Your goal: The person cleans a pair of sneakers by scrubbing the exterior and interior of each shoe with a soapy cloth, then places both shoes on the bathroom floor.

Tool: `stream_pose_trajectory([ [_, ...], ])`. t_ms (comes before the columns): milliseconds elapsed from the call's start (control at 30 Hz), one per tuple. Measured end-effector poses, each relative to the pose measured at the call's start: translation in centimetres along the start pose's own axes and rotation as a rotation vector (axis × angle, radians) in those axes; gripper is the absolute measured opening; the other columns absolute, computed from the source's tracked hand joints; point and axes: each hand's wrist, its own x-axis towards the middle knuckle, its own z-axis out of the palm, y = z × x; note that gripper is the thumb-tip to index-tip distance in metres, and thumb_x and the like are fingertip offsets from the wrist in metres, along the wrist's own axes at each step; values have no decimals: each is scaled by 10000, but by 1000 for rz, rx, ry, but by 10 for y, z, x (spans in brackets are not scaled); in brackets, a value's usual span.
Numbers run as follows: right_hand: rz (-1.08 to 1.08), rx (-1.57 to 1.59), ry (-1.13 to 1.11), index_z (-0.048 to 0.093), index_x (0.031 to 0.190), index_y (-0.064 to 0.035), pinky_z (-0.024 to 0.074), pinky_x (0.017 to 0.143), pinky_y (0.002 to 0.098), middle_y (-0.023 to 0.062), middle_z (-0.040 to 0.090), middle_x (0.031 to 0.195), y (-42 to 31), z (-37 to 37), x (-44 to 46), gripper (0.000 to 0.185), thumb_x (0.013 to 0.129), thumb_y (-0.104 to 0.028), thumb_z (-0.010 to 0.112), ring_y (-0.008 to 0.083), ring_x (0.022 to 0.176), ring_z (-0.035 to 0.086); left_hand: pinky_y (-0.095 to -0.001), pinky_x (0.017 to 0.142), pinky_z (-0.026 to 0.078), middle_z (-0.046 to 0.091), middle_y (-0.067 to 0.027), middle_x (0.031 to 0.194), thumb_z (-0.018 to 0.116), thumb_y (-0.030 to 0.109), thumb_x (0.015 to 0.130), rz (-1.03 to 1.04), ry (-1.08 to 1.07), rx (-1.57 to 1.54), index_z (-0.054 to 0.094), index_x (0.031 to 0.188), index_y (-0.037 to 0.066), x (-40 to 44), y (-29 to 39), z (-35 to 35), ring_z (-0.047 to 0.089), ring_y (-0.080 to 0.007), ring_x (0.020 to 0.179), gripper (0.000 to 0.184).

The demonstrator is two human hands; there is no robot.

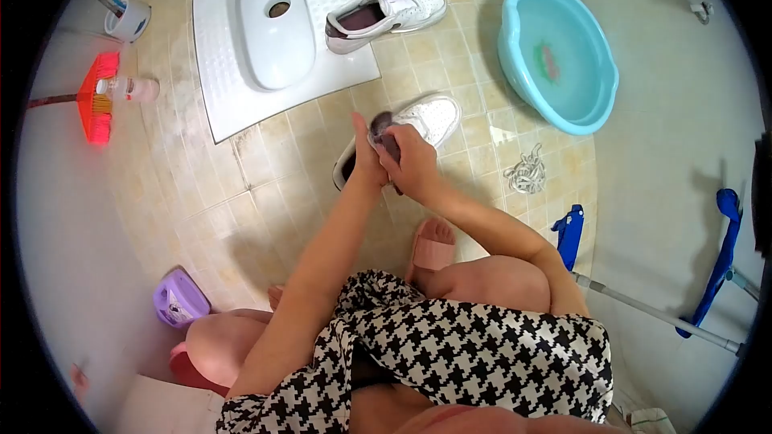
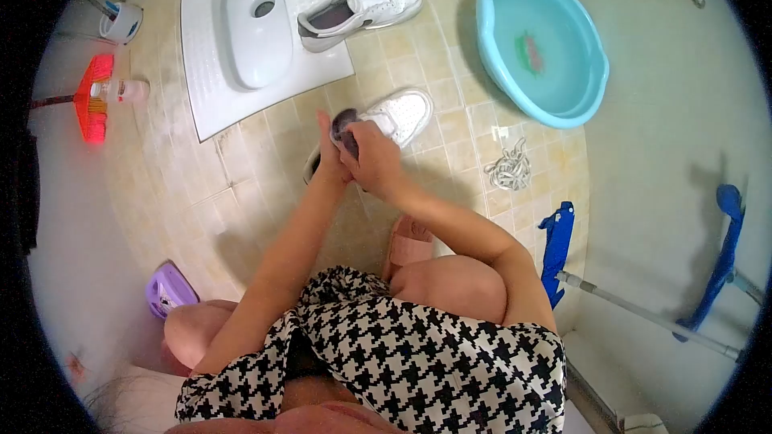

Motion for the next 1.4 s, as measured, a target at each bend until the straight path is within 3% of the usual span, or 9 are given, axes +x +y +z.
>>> stream_pose_trajectory([
  [333,-76,-505,-117,588,917,-164,484,560,398,63,553,846,47,-64,61,260,688,-221,698,285,715,603,-368,1041,324,453,-157,1321,214,781,785,130,-273,170,380,1320,-29,-17,-2,8,438,-283,1214,985],
  [433,-107,-448,-222,595,939,-171,484,596,394,72,553,850,54,-81,62,263,697,-208,693,299,725,601,-341,1036,319,476,-131,1299,239,729,830,141,-169,570,398,1316,-7,-25,0,-12,456,-247,1191,896],
  [600,-73,-205,-288,606,997,-151,492,675,372,71,545,877,79,-60,6,276,731,-185,672,279,782,583,-280,791,432,590,-49,1063,641,391,754,7,-85,911,550,1172,15,-47,8,-28,547,-165,918,570],
  [733,-74,-223,-299,616,995,-161,492,689,358,70,553,899,65,-45,12,266,732,-156,656,271,815,580,-300,708,440,603,-23,915,693,400,692,-222,113,922,614,1032,88,-52,-6,-44,544,-155,825,468],
  [1033,-409,-197,-765,604,1005,-171,488,643,381,64,553,897,7,7,41,213,798,-220,613,268,805,573,-319,750,472,620,-79,966,577,235,768,-245,-53,1172,609,1030,56,-60,-23,-54,572,-173,835,320],
  [1100,-431,-164,-650,601,1012,-160,500,642,365,73,550,916,36,-18,33,244,774,-195,639,269,790,580,-348,780,483,629,-88,980,563,202,763,454,-46,1189,599,1060,46,-43,-73,-105,590,-199,862,338],
  [1167,-340,-211,-633,592,1006,-173,506,667,373,73,550,936,51,-36,15,250,766,-217,644,271,841,581,-371,823,477,634,-116,1015,561,175,751,55,203,1137,582,1095,44,-68,-43,-70,601,-239,926,368],
  [1300,-345,-187,-543,573,992,-149,509,668,377,76,541,960,19,-17,-6,271,741,-195,665,285,836,584,-345,646,487,622,-116,971,545,120,746,620,-100,1340,553,1111,27,-35,-38,-116,594,-213,741,377],
  [1400,-330,-114,-503,563,993,-122,497,667,369,92,536,939,-17,24,21,265,749,-158,659,295,815,577,-377,764,470,621,-149,995,539,92,716,338,-18,1254,547,1096,29,-44,-14,-84,586,-287,889,385],
])
